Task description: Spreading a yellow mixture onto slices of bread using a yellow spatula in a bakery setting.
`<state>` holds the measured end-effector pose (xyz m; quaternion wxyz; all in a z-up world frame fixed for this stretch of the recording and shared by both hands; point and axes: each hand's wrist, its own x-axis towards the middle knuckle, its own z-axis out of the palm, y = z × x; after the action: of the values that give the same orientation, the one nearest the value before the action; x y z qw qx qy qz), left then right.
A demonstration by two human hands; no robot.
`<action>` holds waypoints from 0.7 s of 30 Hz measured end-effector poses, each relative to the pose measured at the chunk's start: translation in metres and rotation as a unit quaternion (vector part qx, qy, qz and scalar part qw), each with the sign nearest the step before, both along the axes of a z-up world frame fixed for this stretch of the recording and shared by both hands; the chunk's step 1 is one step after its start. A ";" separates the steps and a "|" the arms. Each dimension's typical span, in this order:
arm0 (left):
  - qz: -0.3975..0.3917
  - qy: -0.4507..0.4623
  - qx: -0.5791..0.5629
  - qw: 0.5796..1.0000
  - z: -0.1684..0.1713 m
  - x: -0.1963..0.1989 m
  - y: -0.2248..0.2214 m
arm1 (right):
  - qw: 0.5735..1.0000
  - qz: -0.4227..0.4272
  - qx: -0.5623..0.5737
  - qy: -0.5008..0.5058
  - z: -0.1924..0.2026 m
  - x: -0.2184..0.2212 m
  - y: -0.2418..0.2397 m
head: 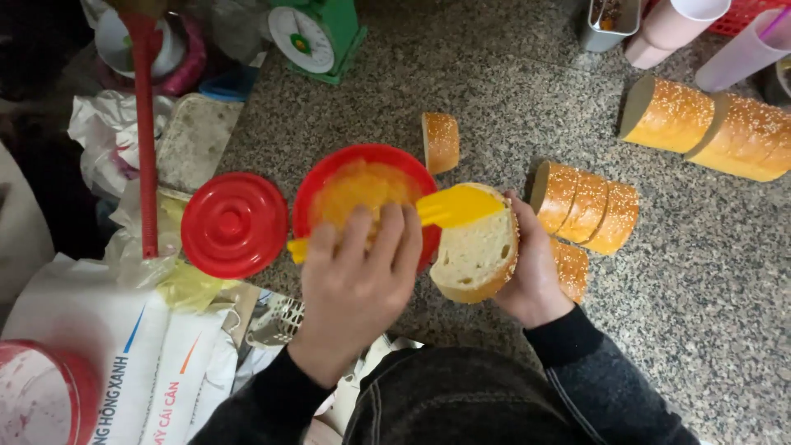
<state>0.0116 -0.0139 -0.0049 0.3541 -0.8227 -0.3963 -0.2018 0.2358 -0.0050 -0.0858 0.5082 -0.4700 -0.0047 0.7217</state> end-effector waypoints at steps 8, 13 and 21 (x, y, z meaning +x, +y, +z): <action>-0.040 -0.023 -0.111 0.993 0.013 -0.047 0.000 | 0.999 0.002 -0.018 -0.034 0.003 0.028 0.003; 0.053 -0.253 -0.424 0.868 0.017 -0.029 0.019 | 0.998 0.024 0.044 -0.030 0.000 0.017 -0.001; 0.029 -0.280 -0.418 0.864 0.015 -0.029 0.026 | 0.994 0.019 0.012 -0.103 0.027 0.011 0.000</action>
<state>-0.0170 0.0121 0.0097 -0.1432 -0.7906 -0.5495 -0.2291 0.2469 -0.0051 -0.0591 0.4966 -0.5355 -0.0744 0.6790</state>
